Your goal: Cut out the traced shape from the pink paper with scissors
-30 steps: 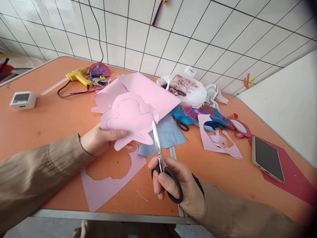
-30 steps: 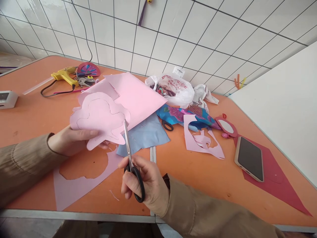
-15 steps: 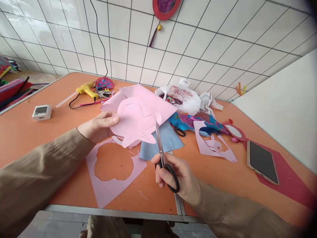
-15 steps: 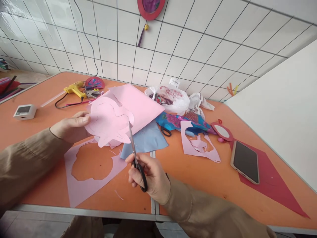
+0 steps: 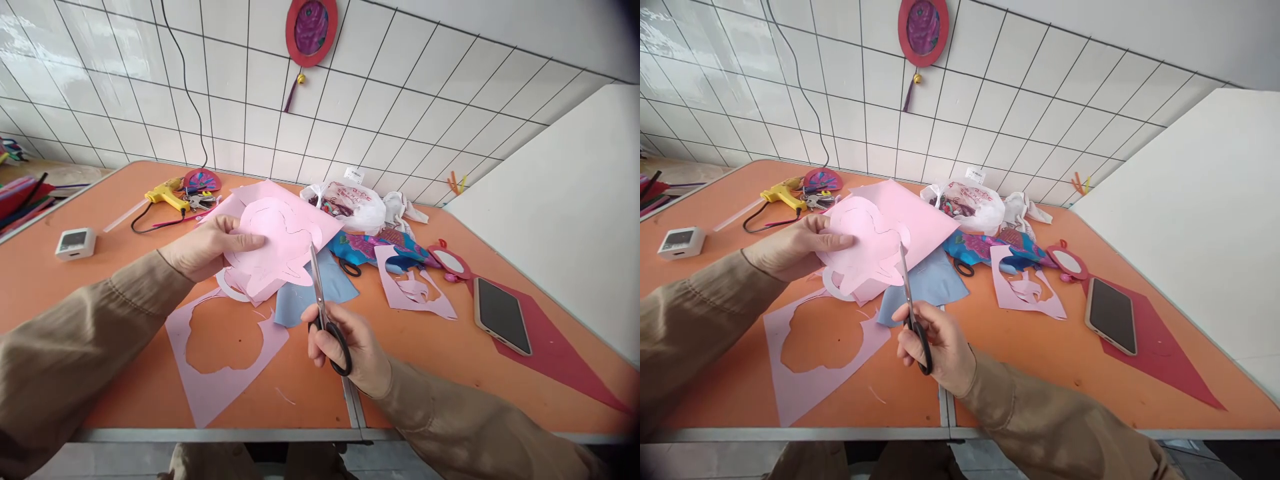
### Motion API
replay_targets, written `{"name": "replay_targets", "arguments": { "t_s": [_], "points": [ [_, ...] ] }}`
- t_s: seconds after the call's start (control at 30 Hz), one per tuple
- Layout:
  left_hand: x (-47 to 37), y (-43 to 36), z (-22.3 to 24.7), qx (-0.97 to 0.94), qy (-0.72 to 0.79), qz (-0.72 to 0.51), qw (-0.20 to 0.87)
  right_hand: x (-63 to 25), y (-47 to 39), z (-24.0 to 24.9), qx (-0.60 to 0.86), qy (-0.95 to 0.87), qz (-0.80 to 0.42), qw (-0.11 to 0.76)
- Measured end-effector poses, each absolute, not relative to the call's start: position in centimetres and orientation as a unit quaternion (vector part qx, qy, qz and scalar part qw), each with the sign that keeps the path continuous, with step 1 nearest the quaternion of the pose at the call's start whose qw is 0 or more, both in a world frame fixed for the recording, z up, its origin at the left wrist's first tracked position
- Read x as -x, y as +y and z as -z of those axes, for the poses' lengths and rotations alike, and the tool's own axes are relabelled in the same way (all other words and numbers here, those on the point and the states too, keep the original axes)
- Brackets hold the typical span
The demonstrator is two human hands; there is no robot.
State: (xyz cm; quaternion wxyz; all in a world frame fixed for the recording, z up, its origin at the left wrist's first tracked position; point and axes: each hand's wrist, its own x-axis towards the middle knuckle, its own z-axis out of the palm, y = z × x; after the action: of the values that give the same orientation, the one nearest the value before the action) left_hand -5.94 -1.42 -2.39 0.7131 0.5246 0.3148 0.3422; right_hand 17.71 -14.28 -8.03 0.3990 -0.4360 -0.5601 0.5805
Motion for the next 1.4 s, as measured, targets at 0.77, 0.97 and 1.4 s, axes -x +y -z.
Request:
{"name": "replay_targets", "arguments": {
  "t_s": [0.77,0.97,1.4],
  "points": [
    [6.0,-1.9,1.9,-0.559,0.320,-0.317,0.696,-17.8,-14.4,8.7,0.454,-0.571,-0.566,0.383],
    [7.3,-1.0,0.3,-0.615,0.311,-0.289,0.664,-17.8,-14.5,8.7,0.447,-0.595,-0.556,0.371],
    [4.8,-3.3,0.7,-0.614,0.276,-0.363,0.644,-17.9,-14.7,9.0,0.432,-0.614,-0.551,0.365]
  ]
}}
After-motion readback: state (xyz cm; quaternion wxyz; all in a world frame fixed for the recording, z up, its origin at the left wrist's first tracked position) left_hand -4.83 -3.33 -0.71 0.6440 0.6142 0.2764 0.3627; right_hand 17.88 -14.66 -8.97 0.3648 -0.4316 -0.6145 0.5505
